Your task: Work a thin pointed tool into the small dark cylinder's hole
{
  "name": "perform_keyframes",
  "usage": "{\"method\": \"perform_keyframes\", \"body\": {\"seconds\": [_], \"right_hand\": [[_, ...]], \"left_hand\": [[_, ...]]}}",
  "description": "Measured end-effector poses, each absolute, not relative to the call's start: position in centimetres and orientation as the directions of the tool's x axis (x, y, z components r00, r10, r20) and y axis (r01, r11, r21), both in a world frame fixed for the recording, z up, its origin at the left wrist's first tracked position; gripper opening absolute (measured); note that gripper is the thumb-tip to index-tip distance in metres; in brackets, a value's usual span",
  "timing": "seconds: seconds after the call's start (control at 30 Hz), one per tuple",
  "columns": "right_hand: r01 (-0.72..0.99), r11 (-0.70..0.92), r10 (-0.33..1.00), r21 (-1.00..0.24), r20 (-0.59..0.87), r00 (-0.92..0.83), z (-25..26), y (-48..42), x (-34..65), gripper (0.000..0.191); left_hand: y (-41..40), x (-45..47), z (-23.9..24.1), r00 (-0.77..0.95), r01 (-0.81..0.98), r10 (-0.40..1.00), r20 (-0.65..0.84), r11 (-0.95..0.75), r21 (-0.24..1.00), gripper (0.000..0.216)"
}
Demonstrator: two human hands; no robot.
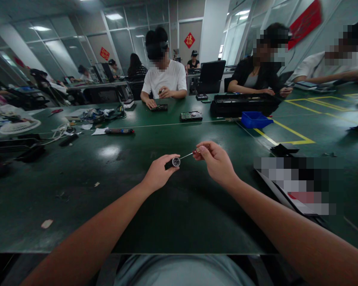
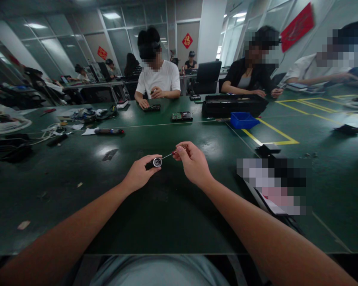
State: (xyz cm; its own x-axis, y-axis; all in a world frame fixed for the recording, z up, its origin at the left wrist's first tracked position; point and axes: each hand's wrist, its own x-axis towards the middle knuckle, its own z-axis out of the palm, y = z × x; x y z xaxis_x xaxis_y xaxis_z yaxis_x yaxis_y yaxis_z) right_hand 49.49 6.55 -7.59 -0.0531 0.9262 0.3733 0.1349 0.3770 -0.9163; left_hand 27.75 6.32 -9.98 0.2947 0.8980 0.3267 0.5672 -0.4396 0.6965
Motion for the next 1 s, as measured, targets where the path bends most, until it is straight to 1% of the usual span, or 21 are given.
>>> {"method": "perform_keyframes", "body": {"seconds": [0.17,0.43,0.5,0.63,0.73,0.87,1.0], "right_hand": [[0.203,0.385,0.921,-0.900,0.388,-0.026,-7.4,6.3,49.4,0.021],[0.192,0.408,0.913,-0.893,0.401,-0.076,-7.3,6.0,49.3,0.021],[0.260,0.408,0.911,-0.875,0.406,-0.063,-7.1,5.8,49.4,0.023],[0.498,0.386,0.899,-0.776,0.438,-0.013,-6.6,5.5,49.6,0.036],[0.564,0.412,0.874,-0.716,0.485,-0.023,-6.6,5.3,49.6,0.040],[0.560,0.478,0.849,-0.676,0.520,-0.097,-6.7,5.0,49.5,0.032],[0.530,0.556,0.814,-0.641,0.548,-0.192,-6.6,4.8,49.5,0.019]], "left_hand": [[6.5,27.6,-10.1,0.247,0.585,0.913,0.324,-0.407,0.701,0.038],[6.6,27.4,-10.3,0.288,0.589,0.897,0.336,-0.443,0.676,0.041],[6.6,27.3,-10.2,0.296,0.589,0.894,0.335,-0.447,0.673,0.041],[6.6,27.3,-10.2,0.297,0.597,0.888,0.352,-0.460,0.657,0.040],[6.6,27.3,-10.1,0.299,0.605,0.885,0.358,-0.466,0.646,0.040],[6.7,27.1,-10.3,0.298,0.602,0.879,0.373,-0.476,0.641,0.040],[6.8,27.0,-10.5,0.295,0.601,0.879,0.376,-0.476,0.642,0.040]]}}
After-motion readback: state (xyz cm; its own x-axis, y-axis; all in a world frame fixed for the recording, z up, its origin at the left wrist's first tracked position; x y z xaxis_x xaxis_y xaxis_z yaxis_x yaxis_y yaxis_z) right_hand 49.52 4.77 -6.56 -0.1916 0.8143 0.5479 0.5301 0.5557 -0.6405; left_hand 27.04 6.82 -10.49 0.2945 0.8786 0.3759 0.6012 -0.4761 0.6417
